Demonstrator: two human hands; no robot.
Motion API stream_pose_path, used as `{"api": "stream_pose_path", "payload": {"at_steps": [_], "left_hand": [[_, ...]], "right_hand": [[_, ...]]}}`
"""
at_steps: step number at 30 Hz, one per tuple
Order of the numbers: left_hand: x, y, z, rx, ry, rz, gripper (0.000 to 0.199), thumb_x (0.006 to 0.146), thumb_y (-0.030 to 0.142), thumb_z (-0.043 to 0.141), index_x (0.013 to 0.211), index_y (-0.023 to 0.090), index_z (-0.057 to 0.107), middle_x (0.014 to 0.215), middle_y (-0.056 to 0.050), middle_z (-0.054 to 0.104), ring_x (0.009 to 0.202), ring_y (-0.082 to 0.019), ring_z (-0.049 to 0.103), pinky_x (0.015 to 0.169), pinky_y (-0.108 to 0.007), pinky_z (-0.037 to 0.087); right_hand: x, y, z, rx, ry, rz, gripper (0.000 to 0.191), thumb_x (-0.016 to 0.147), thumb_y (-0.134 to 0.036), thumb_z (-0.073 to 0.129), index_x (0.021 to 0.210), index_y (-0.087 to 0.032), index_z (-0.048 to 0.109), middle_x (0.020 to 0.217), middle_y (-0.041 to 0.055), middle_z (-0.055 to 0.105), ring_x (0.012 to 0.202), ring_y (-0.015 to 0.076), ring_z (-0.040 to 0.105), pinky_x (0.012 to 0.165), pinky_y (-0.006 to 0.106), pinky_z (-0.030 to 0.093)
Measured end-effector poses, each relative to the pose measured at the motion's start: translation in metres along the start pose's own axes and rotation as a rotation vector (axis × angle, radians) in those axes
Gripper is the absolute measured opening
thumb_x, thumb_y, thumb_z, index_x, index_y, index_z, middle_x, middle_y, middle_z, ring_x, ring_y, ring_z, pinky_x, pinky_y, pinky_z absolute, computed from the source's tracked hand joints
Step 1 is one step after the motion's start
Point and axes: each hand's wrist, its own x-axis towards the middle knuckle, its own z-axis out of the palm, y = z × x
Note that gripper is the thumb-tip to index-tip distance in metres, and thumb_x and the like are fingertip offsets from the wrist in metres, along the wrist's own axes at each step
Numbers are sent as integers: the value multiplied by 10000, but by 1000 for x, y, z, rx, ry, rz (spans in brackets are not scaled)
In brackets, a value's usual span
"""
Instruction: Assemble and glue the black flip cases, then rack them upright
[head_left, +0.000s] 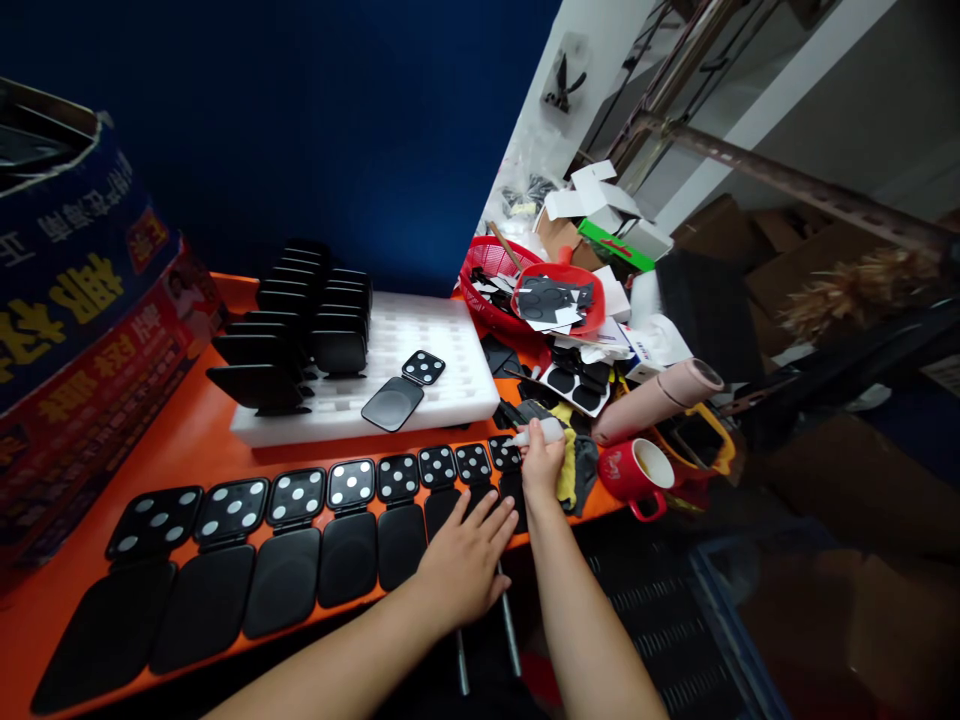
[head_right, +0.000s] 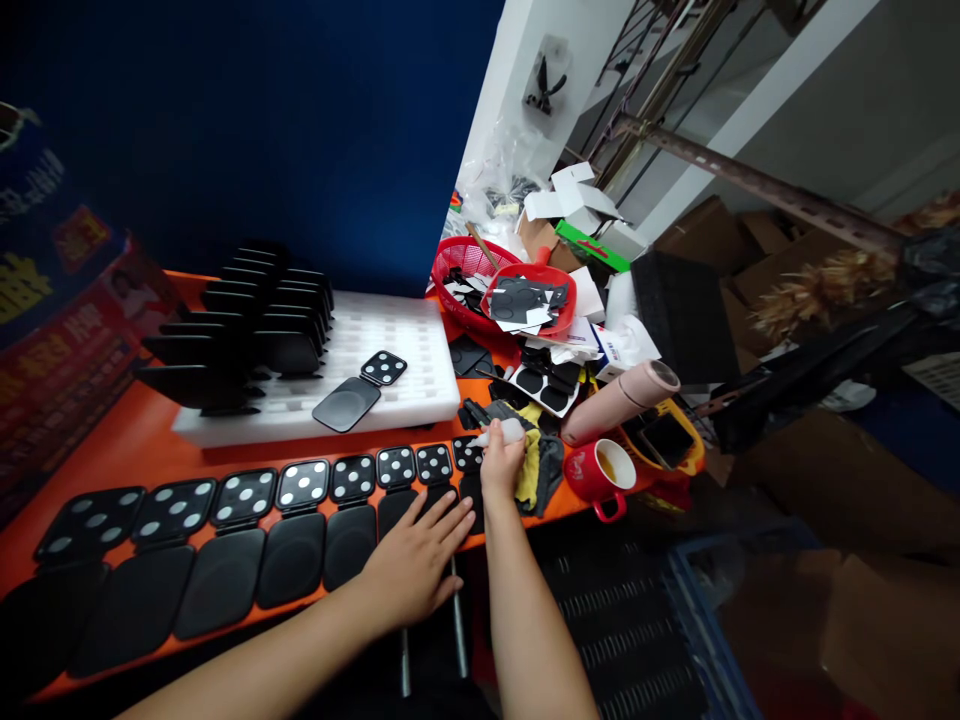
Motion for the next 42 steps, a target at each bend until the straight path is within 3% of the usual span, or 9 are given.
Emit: {"api": "stream_pose_path", "payload": {"at_steps": [6, 11, 20, 29, 35, 38, 42], "left_hand": [[0, 0, 0, -6, -8, -5, 686, 856, 530, 375, 1435, 187, 238, 1510, -56, 223, 1387, -272, 139, 1102, -523, 42], [0, 0, -1, -13, -8, -5, 696, 854, 540, 370, 1436, 182, 235, 1509, -59, 224, 1385, -272, 145, 1103, -520, 30], [0, 0, 1, -36, 18, -10, 688, 846, 523, 395, 1427, 181, 258, 1506, -50, 232, 1385, -265, 147, 1104, -510, 25], [0, 0, 0, -33, 28, 3, 695, 849, 523, 401, 1421, 152, 268, 1504, -59, 238, 1381, -271, 151, 1102, -510, 32], [1, -1, 0, -3, 11, 0, 700, 848, 527, 387, 1429, 161, 253, 1510, -53, 216, 1385, -272, 137, 1103, -506, 37], [1, 0, 0, -9, 10, 1, 696, 848, 522, 390, 1428, 160, 257, 1509, -53, 215, 1385, -272, 140, 1102, -504, 36], [0, 0, -1, -15, 12, 5, 693, 850, 515, 392, 1427, 158, 256, 1505, -59, 227, 1381, -280, 154, 1098, -515, 49]], "right_hand": [[-5, -6, 0, -38, 8, -45, 335, 788, -444, 556, 931, -141, 555, 766, 84, 687, 583, 171, 607, 547, 273, 467], [-9, -9, -1, -76, 65, -95, 380, 721, -412, 644, 977, -144, 560, 821, 99, 693, 784, 221, 639, 721, 315, 471], [-7, -8, -12, -75, 34, -42, 313, 794, -453, 534, 874, -150, 535, 733, 78, 682, 564, 169, 617, 539, 268, 474], [-13, -8, -14, -179, 16, -115, 329, 784, -455, 550, 905, -149, 555, 750, 81, 690, 665, 197, 640, 650, 303, 477], [-15, -13, -17, -251, 19, -184, 420, 715, -494, 612, 918, -127, 591, 794, 125, 686, 798, 265, 628, 765, 368, 441], [-15, -16, -18, -240, 8, -181, 440, 703, -506, 621, 916, -122, 589, 799, 134, 684, 795, 271, 630, 731, 365, 448], [-23, -18, -11, -158, -77, -116, 406, 814, -513, 476, 881, -123, 565, 761, 118, 687, 586, 195, 620, 523, 292, 456]]}}
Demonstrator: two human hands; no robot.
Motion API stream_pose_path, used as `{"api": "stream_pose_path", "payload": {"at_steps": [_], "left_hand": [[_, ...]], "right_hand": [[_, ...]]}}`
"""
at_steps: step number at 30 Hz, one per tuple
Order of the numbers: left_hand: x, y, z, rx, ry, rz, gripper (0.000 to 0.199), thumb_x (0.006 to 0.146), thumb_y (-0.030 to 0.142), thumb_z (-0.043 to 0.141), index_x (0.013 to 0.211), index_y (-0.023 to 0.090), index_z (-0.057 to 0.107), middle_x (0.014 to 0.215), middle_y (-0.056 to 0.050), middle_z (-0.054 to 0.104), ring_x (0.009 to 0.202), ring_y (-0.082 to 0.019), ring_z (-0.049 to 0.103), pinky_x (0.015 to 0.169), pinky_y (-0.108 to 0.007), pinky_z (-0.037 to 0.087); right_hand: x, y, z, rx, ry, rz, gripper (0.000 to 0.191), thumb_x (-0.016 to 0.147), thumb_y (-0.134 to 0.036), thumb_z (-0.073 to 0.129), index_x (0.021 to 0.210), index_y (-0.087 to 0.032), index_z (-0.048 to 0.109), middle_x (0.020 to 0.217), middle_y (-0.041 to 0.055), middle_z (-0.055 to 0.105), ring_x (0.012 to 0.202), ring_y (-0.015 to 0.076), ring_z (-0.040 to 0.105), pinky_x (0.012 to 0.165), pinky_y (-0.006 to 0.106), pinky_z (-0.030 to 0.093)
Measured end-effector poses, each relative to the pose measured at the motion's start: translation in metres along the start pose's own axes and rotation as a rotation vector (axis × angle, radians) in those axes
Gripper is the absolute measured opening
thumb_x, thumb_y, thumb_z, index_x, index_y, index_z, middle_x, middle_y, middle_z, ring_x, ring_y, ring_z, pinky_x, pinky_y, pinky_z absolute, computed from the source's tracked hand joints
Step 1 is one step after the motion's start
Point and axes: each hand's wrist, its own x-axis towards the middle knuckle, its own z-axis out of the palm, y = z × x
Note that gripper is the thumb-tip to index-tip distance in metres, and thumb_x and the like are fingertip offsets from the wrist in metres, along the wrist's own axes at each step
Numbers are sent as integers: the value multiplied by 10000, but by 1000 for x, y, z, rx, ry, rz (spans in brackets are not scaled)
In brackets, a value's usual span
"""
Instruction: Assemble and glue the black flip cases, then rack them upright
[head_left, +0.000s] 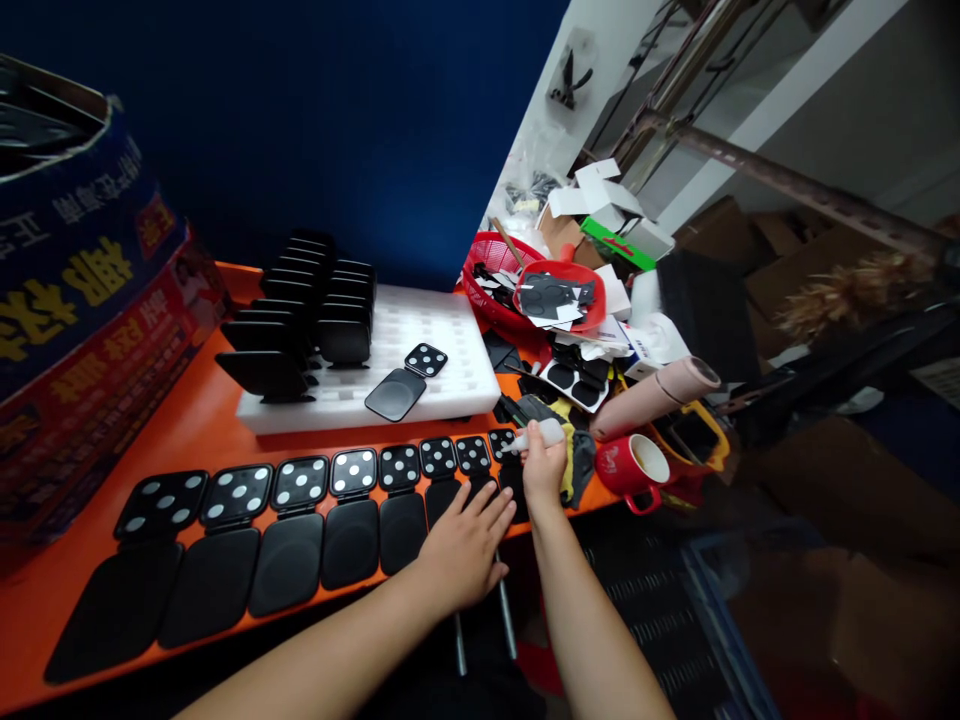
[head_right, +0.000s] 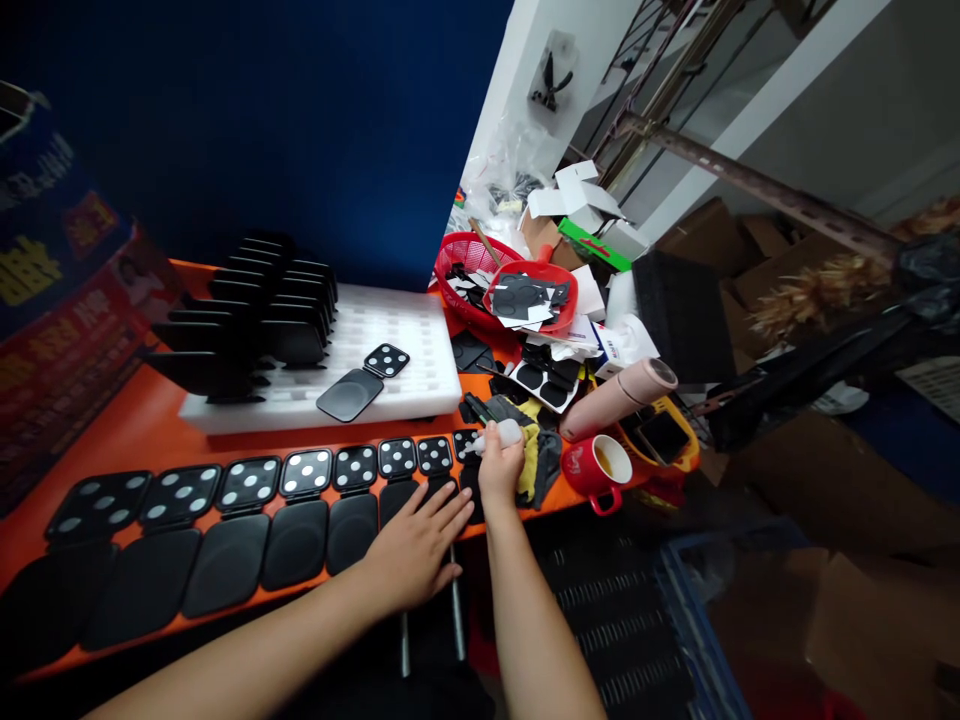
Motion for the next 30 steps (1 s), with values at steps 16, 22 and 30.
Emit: {"api": "stream_pose_path", "payload": {"at_steps": [16, 22, 30], "left_hand": [[0, 1, -7, 27, 22, 13, 690, 846, 546, 407, 1365, 94, 365, 1414, -134, 413, 1359, -287, 214, 1103, -487, 69], [0, 2, -9, 1, 2, 7, 689, 837, 533, 429, 1373, 107, 355, 1431, -124, 390, 1365, -290, 206, 1101, -510, 80], [-4, -6, -14, -35, 30, -31, 657, 842, 487, 423, 1382, 119, 346, 1435, -114, 386, 1346, -282, 272, 1096, -458, 172]], "right_hand": [[-22, -3, 17, -18, -168, -66, 337, 782, -482, 569, 875, -159, 569, 790, 82, 680, 718, 216, 628, 674, 328, 477], [-18, -10, 18, -5, -155, -44, 363, 792, -485, 551, 901, -139, 565, 771, 93, 685, 690, 215, 633, 659, 328, 481], [-18, -10, 20, 36, -191, -8, 371, 811, -498, 508, 822, -134, 571, 739, 105, 689, 596, 197, 623, 549, 300, 475]]}}
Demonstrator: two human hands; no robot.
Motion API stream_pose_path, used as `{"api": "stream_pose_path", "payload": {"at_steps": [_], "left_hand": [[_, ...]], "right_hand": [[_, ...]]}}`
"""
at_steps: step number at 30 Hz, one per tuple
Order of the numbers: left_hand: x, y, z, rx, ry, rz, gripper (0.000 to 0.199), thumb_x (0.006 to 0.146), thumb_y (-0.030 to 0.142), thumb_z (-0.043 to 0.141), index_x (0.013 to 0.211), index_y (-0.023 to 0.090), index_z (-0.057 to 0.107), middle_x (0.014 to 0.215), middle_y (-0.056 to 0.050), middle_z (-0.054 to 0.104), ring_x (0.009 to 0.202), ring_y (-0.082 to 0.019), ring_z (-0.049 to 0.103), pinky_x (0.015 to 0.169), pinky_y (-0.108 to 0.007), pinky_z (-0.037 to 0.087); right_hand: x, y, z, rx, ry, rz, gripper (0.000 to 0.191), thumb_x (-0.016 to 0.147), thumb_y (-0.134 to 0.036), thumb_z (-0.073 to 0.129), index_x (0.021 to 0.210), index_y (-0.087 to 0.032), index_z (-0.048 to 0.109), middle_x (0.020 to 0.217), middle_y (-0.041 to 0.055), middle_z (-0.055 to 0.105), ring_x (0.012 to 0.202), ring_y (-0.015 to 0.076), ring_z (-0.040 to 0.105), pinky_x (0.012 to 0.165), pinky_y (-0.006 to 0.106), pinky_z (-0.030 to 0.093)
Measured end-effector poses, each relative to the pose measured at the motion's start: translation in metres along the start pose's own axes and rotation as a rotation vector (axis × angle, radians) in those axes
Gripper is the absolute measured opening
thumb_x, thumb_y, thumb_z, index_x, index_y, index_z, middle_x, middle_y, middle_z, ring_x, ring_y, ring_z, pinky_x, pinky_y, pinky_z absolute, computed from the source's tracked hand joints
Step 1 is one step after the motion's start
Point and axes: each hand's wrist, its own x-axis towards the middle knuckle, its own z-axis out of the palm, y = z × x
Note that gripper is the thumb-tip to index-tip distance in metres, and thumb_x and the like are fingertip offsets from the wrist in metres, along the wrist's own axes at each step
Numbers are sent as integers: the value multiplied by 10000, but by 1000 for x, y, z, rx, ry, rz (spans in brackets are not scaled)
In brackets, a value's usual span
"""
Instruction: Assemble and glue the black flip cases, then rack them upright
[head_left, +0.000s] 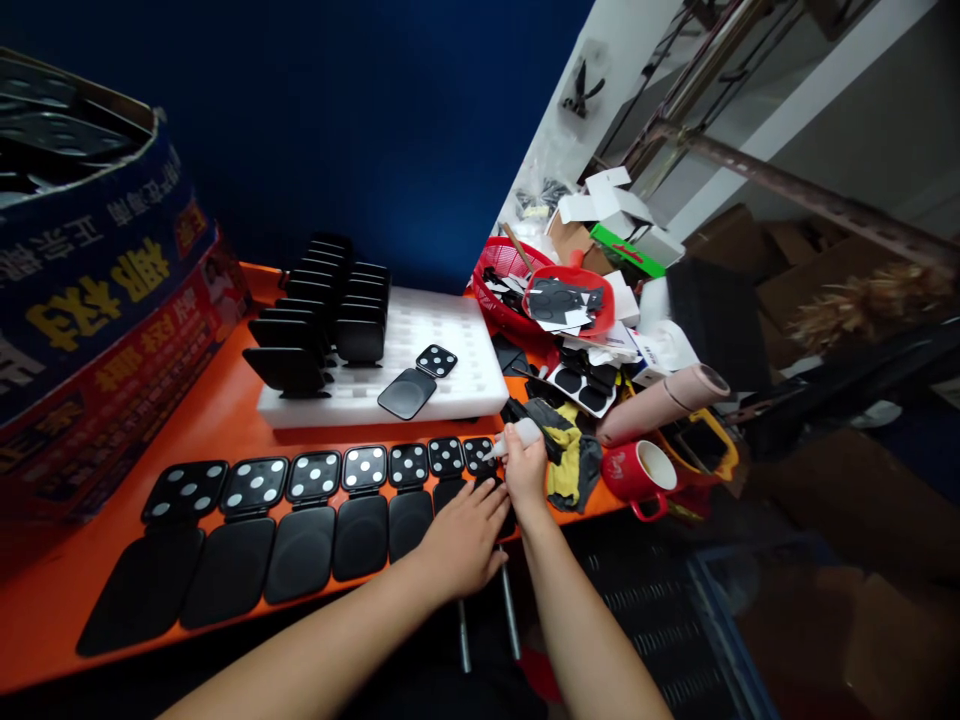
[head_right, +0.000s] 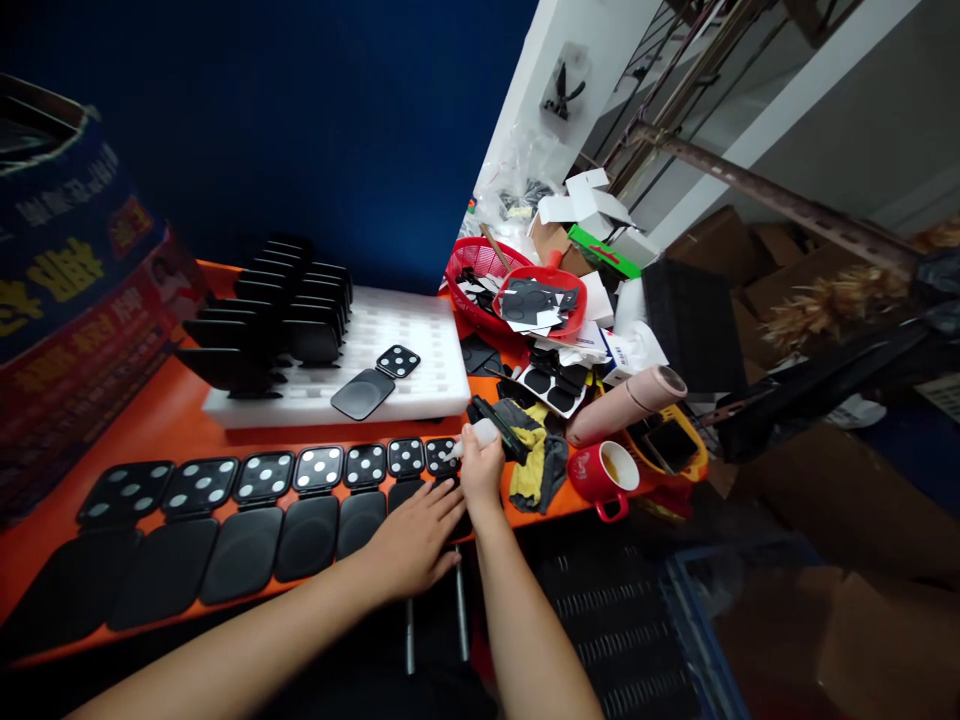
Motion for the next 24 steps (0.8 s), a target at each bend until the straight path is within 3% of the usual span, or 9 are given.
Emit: {"api": "stream_pose_path", "payload": {"at_steps": [8, 16, 24], "left_hand": [[-5, -4, -1, 12, 10, 12, 614, 851, 465, 416, 1359, 121, 389, 1403, -118, 434, 1344, -279, 279, 1105, -444, 145], [-5, -5, 2, 29, 37, 26, 624, 864, 452, 393, 1392, 125, 326, 1445, -98, 372, 1352, -262, 263, 1107, -425, 138], [-6, -5, 3, 21, 31, 18, 619, 857, 452, 408, 1378, 123, 352, 1430, -104, 397, 1349, -268, 270, 1108, -425, 130]], "right_hand": [[-6, 1, 2, -69, 8, -49, 341, 770, -489, 574, 850, -158, 566, 782, 98, 698, 715, 230, 643, 679, 335, 482], [5, -4, 6, -51, 42, -38, 371, 824, -497, 493, 889, -137, 550, 759, 99, 700, 656, 206, 645, 632, 321, 488], [7, -1, 12, -56, 47, -62, 376, 784, -494, 553, 919, -143, 551, 782, 98, 701, 720, 222, 645, 703, 340, 478]]}}
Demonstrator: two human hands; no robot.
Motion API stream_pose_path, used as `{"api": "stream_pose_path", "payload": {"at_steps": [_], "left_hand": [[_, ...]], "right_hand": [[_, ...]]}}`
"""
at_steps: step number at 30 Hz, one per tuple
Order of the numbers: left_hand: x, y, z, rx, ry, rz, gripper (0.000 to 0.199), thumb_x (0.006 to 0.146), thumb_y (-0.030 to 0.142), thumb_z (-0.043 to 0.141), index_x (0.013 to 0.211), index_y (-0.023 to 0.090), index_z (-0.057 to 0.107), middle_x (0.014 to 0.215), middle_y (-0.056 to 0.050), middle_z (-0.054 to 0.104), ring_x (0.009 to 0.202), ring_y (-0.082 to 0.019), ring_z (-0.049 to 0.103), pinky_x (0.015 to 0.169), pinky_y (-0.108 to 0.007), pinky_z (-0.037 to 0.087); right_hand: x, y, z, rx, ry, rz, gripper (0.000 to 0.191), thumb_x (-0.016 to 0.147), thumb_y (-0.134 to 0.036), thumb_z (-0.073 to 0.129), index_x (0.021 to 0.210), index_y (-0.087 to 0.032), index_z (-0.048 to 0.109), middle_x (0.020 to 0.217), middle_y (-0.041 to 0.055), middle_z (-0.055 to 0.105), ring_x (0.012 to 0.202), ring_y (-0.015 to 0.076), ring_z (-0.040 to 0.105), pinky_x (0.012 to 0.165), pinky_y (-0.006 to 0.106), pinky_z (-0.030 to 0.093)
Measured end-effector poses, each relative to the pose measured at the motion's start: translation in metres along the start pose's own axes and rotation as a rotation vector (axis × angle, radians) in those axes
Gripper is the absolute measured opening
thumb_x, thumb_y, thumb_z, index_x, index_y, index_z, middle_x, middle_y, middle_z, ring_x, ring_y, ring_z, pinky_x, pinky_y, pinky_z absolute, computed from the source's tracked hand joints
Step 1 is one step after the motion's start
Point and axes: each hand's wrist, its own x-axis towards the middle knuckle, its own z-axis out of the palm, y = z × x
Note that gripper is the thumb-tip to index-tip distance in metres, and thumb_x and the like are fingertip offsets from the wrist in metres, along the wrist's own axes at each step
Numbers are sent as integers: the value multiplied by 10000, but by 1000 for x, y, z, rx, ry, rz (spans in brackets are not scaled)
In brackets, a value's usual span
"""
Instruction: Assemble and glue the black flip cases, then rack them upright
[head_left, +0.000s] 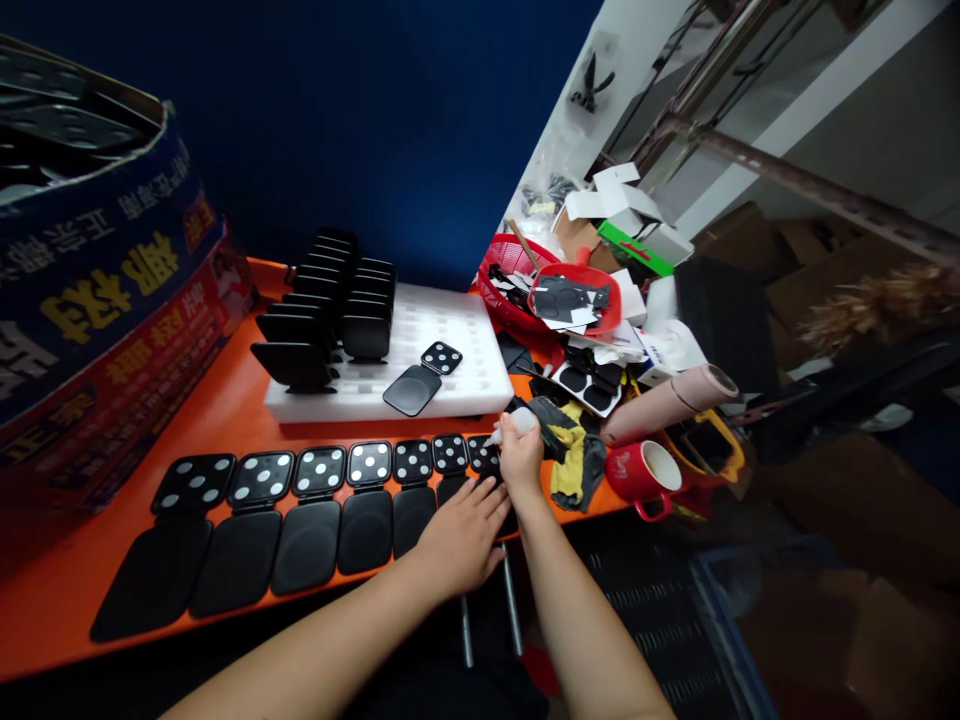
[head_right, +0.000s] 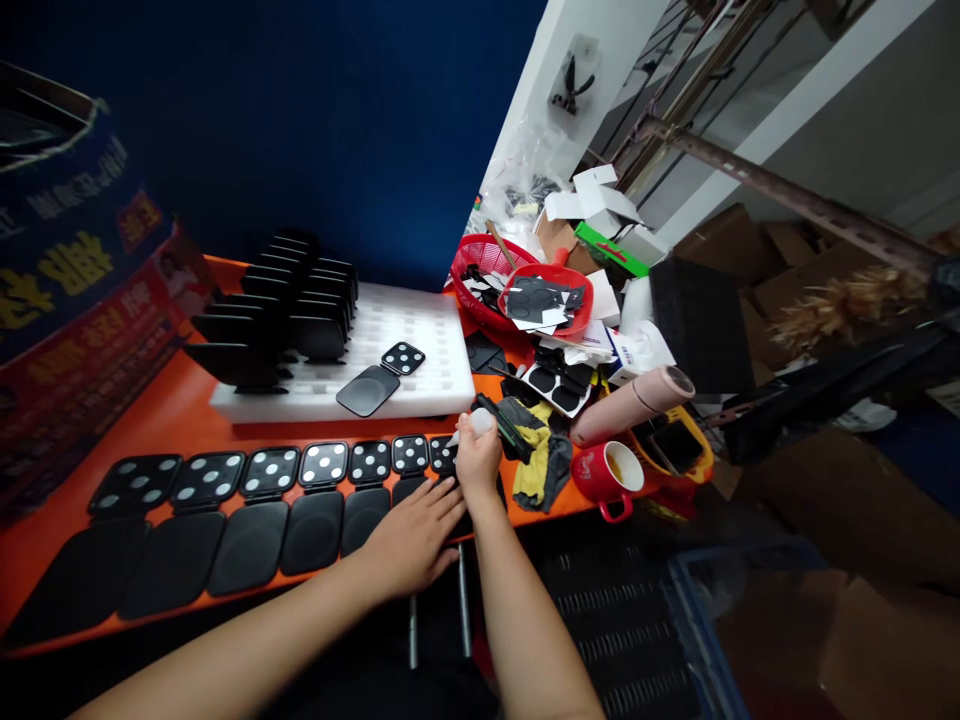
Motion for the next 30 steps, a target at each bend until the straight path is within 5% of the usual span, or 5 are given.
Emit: {"api": "stream_pose_path", "payload": {"at_steps": [11, 19, 30], "left_hand": [[-14, -5, -17, -41, 24, -45, 599, 856, 443, 452, 1374, 157, 363, 1435, -87, 391, 1335, -256, 308, 1092, -435, 232], [-59, -10, -24, -48, 56, -113, 479, 878, 348, 445, 1337, 211, 429, 1404, -50, 442, 1307, -260, 363, 1088, -469, 253], [-60, -11, -21, -22, 89, -108, 452, 898, 312, 406, 1337, 211, 430, 1402, -37, 443, 1298, -240, 381, 1081, -447, 280]], "right_hand": [[-1, 1, -3, 177, 19, 141, 420, 807, -528, 467, 855, -122, 566, 747, 97, 693, 445, 131, 560, 408, 242, 424], [-11, -6, 1, 82, 6, 91, 419, 755, -513, 560, 837, -109, 631, 781, 123, 705, 544, 180, 609, 491, 282, 465], [-9, -3, 0, -56, 14, 11, 358, 785, -484, 542, 819, -136, 621, 768, 115, 704, 663, 226, 642, 625, 327, 478]]}}
